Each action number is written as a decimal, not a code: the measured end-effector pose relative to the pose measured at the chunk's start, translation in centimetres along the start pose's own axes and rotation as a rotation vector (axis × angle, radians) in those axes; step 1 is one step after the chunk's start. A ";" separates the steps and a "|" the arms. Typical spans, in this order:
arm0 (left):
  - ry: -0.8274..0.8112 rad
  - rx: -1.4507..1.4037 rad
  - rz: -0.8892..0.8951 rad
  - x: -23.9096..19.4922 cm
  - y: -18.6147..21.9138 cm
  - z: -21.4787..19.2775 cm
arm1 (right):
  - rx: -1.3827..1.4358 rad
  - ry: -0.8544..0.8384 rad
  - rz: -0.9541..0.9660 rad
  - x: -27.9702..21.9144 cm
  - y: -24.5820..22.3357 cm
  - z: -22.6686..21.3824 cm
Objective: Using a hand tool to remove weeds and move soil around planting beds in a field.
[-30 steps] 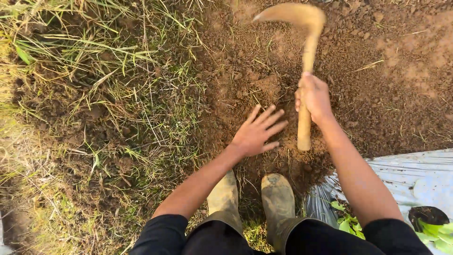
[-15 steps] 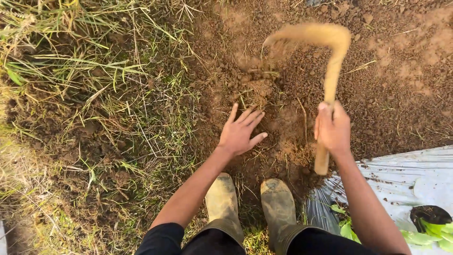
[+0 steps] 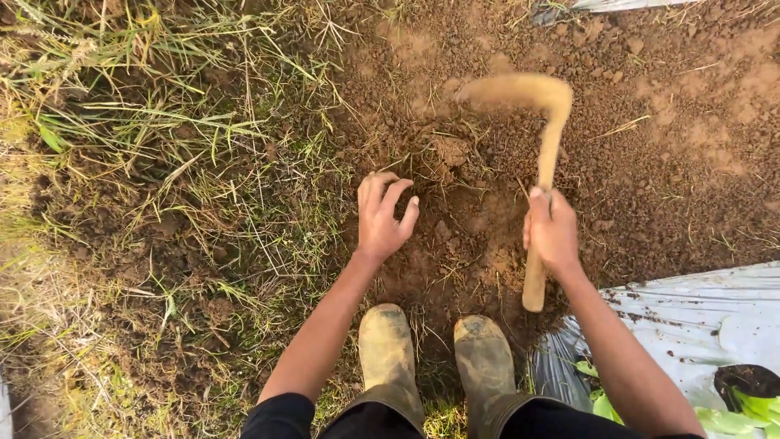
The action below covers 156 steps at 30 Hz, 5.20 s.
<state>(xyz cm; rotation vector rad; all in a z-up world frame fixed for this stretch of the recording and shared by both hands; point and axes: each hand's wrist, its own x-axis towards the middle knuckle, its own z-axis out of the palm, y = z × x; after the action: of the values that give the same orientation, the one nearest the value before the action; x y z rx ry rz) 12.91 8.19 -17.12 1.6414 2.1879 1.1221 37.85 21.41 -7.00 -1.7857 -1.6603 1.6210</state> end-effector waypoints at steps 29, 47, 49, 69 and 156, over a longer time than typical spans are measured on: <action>-0.039 -0.096 -0.180 0.9 3.6 -2.7 | -0.034 -0.082 0.101 0.5 -3.8 0.0; -0.051 -0.086 -0.267 1.1 3.9 -2.2 | -0.161 -0.158 0.068 -0.9 -0.3 0.8; -0.064 -0.085 -0.280 1.6 4.2 -1.2 | -0.114 -0.118 0.025 -0.1 0.0 0.7; -0.706 0.497 0.096 11.3 7.8 4.6 | 0.037 0.123 0.046 0.0 3.7 -2.6; 0.097 0.455 -0.509 10.5 -5.6 -38.8 | 0.014 0.233 0.164 -5.3 3.1 0.7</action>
<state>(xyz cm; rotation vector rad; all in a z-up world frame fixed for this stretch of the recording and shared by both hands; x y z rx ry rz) -16.65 -0.77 9.18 1.0503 2.8491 0.6025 40.35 15.70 -6.70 -2.0613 -1.4305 1.4152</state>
